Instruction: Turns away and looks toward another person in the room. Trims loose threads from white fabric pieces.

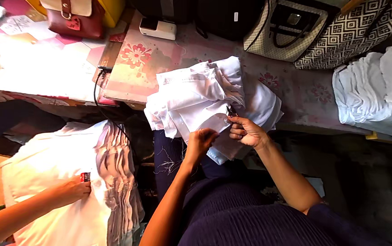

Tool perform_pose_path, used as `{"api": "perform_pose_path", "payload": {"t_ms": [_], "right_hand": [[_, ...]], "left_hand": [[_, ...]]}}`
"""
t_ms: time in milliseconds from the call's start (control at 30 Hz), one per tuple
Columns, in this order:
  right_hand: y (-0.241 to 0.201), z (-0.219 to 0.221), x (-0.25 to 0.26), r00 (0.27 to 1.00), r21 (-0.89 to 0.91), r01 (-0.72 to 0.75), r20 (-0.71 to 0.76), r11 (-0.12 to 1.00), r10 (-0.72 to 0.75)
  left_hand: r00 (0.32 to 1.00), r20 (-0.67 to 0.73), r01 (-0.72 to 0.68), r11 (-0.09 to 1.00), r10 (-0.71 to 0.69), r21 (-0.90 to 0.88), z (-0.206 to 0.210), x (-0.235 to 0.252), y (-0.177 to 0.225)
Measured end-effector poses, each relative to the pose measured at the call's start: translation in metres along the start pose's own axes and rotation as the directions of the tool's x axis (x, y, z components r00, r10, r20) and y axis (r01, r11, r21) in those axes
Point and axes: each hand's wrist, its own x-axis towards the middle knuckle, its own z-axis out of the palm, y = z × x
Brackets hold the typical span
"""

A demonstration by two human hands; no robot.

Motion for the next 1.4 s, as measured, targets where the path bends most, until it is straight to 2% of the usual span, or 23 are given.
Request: {"api": "perform_pose_path", "payload": {"t_ms": [67,133,200,233,267,300,333,367,400,433,500,633,733,833,900,967,1033,1133,1267,1400], "right_hand": [[0.002,-0.003,0.001,0.999,0.070,-0.031,0.019,0.997,0.030],[0.004,-0.002,0.002,0.999,0.079,-0.025,0.035,0.997,0.022],[0.005,0.002,0.002,0.999,0.068,0.012,0.029,0.998,-0.014],[0.006,0.004,0.002,0.999,0.048,0.040,0.022,0.998,-0.041],[0.007,0.005,0.003,0.997,0.020,0.074,0.020,0.997,-0.074],[0.009,0.006,0.003,0.994,-0.003,0.108,0.021,0.994,-0.108],[0.011,0.007,0.004,0.990,-0.020,0.137,0.025,0.990,-0.136],[0.012,0.008,0.004,0.988,-0.034,0.153,0.031,0.988,-0.152],[0.012,0.009,0.004,0.986,-0.038,0.163,0.032,0.986,-0.162],[0.012,0.010,0.004,0.985,-0.043,0.168,0.034,0.985,-0.167],[0.013,0.011,0.004,0.984,-0.061,0.173,0.045,0.983,-0.170],[0.015,0.013,0.005,0.985,-0.102,0.173,0.015,0.980,-0.173],[0.014,0.013,0.005,0.973,-0.164,0.227,0.000,0.960,-0.231],[0.013,0.009,-0.003,0.922,-0.414,0.356,0.011,0.838,-0.387],[0.009,0.010,-0.015,0.883,-0.561,0.394,0.011,0.728,-0.470],[0.002,0.013,-0.033,0.878,-0.687,0.381,0.058,0.619,-0.476],[-0.003,0.015,-0.048,0.902,-0.785,0.338,0.113,0.519,-0.417],[-0.002,0.016,-0.049,0.933,-0.897,0.236,0.102,0.373,-0.345],[0.009,0.020,-0.033,0.948,-0.921,0.176,0.063,0.347,-0.312],[0.016,0.024,-0.018,0.889,-0.918,0.224,0.054,0.328,-0.455]], "left_hand": [[0.978,0.185,0.063,0.983,-0.096,0.174,-0.023,-0.021,0.003],[0.923,0.290,0.123,0.908,-0.253,0.400,-0.044,-0.040,0.007],[0.833,0.222,0.296,0.747,-0.507,0.595,-0.059,-0.052,0.019],[0.799,0.131,0.385,0.668,-0.587,0.637,-0.064,-0.055,0.027],[0.803,0.033,0.441,0.630,-0.595,0.639,-0.067,-0.059,0.035],[0.846,-0.065,0.448,0.640,-0.528,0.625,-0.065,-0.063,0.042],[0.915,-0.156,0.386,0.699,-0.371,0.602,-0.059,-0.068,0.045],[0.960,-0.229,0.268,0.768,-0.162,0.582,-0.047,-0.068,0.044],[0.960,-0.276,0.130,0.822,0.034,0.555,-0.033,-0.062,0.041],[0.939,-0.303,0.015,0.865,0.160,0.502,-0.018,-0.053,0.038],[0.916,-0.321,-0.093,0.907,0.239,0.410,0.006,-0.028,0.033],[0.929,-0.281,-0.135,0.926,0.242,0.352,0.019,0.023,0.017],[0.946,-0.227,-0.177,0.955,0.233,0.239,0.014,0.025,0.012],[0.980,-0.172,-0.091,0.994,0.101,0.065,0.001,0.000,0.017],[0.984,-0.172,-0.049,0.999,0.052,0.024,-0.003,-0.015,0.016],[0.980,-0.191,-0.060,0.998,0.062,0.018,-0.004,-0.026,0.014],[0.978,-0.196,-0.075,0.997,0.075,0.006,-0.004,-0.031,0.013],[0.978,-0.188,-0.091,0.996,0.087,-0.011,-0.003,-0.031,0.015],[0.980,-0.176,-0.099,0.995,0.095,-0.010,-0.001,-0.030,0.019],[0.979,-0.185,-0.092,0.996,0.086,-0.023,0.003,-0.030,0.017]]}}
